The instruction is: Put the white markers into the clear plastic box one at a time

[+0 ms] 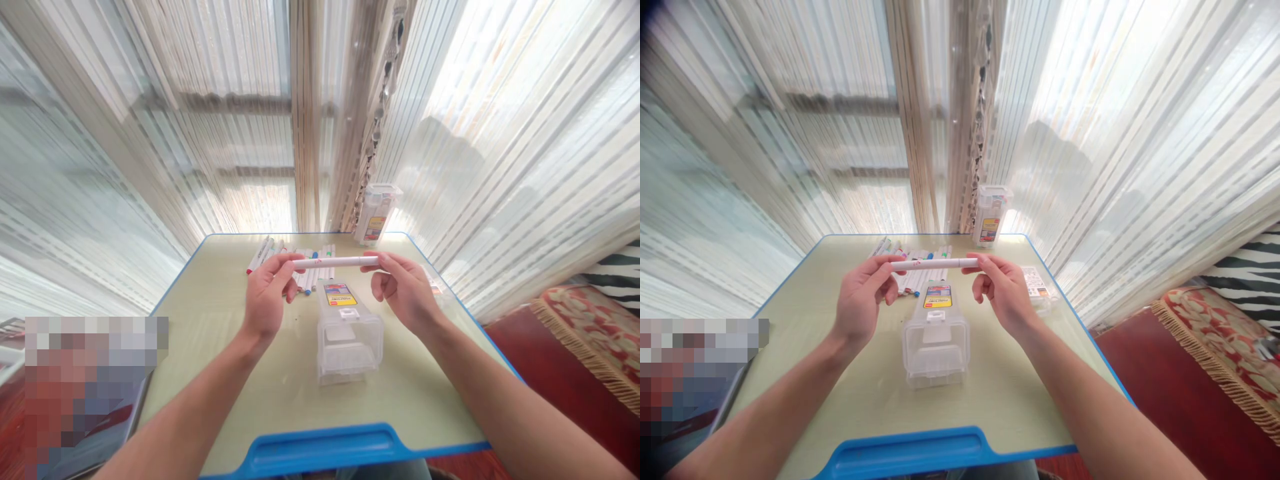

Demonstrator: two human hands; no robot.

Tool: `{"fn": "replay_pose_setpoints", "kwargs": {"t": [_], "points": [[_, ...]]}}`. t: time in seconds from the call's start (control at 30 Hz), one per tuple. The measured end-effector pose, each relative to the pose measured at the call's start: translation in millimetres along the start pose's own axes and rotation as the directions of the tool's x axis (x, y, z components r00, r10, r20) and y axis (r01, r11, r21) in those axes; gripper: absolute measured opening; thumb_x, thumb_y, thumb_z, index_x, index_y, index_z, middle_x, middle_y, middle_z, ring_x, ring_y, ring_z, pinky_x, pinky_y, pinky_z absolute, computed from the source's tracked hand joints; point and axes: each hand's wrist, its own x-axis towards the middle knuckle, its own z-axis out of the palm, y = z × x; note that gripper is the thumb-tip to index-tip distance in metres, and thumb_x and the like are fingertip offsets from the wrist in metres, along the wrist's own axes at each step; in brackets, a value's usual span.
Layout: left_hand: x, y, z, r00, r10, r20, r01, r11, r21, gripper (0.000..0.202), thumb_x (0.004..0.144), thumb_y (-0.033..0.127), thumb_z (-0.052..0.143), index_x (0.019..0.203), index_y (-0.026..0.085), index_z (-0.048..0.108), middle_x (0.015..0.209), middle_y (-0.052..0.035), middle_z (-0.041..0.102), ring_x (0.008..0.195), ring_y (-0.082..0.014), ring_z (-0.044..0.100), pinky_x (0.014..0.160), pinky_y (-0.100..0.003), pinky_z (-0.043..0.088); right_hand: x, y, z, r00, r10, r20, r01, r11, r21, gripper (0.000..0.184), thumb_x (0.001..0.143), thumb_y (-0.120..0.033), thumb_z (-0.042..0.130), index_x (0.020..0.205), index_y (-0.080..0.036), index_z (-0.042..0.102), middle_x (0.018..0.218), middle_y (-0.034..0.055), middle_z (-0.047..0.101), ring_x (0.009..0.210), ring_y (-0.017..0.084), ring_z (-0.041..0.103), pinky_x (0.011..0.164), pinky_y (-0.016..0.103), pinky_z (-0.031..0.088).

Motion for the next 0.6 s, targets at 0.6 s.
{"fn": "replay_pose_setpoints", "kwargs": {"t": [0.6], "points": [[-0.8,3.1,3.4,0.999,-0.041,-0.014,0.041,0.998,0.041,0.021,0.081,0.033,0.066,0.09,0.015,0.071,0.066,0.0025,0.053,0.043,-0.0042,0.042,0.041,-0.021,0.031,0.5,-0.7,-0.4,0.999,-0.034,0.024,0.035,0.999,-0.025,0.023,0.077,-0.04,0.073,0.089,-0.019,0.073,0.072,0.0021,0.068,0.04,0.007,0.049,0.039,0.023,0.035]]}}
